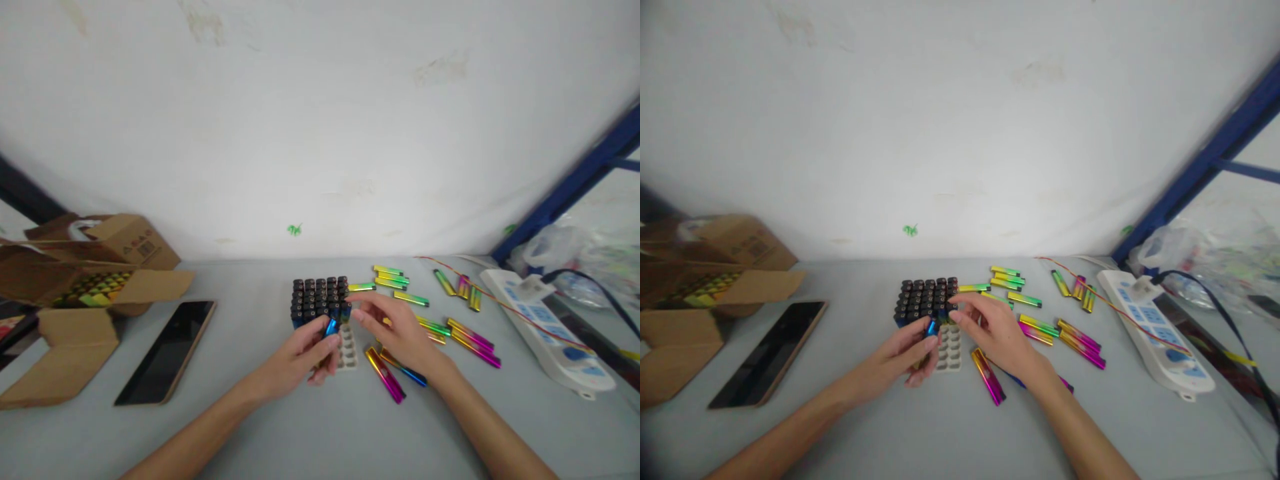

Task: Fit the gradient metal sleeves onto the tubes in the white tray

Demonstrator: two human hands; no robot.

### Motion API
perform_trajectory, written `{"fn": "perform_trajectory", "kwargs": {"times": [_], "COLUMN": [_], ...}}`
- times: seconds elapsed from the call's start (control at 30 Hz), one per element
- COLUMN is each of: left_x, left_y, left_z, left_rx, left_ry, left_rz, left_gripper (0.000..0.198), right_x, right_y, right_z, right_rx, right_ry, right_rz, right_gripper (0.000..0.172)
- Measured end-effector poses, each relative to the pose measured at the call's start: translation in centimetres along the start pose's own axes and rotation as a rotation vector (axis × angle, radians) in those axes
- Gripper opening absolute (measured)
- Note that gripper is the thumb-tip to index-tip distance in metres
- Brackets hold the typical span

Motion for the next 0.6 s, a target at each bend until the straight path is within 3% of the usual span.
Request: {"fn": "perform_trajectory", "kwargs": {"times": [0.13,0.3,0.47,0.6], "left_x": [-0.3,-0.6,-0.4,0.2], "left_y": [-0.1,-0.3,-0.5,-0.6], "left_z": [0.9,1.7,1.5,0.6], "left_rx": [0.103,0.221,0.213,0.130], "left_ry": [-0.155,-0.265,-0.310,-0.220], "left_rz": [-0.032,-0.018,-0.010,-0.076], "left_gripper": [0.051,0.060,0.059,0.060], "right_x": [1.2,0.6,0.1,0.6], "right_y": [-0.3,-0.5,-0.6,-0.6], "right_z": [-0.4,-0.2,-0.1,-0.1], "right_rx": [0.019,0.055,0.072,0.069], "right_ry": [-0.163,-0.247,-0.251,-0.249], "right_rz": [-0.079,-0.076,-0.065,-0.097], "right_gripper": [0.032,0.029,0.026,0.027]}}
Point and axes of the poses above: each hand's wrist, its own y-axis towards the middle knuckle, its own x-axis out of the back of the hand, z = x × y, the point moved 10 cm from there along y, towards the middle knuckle, and after that the axes turned 4 degrees about -x, right-handed, at the moved point
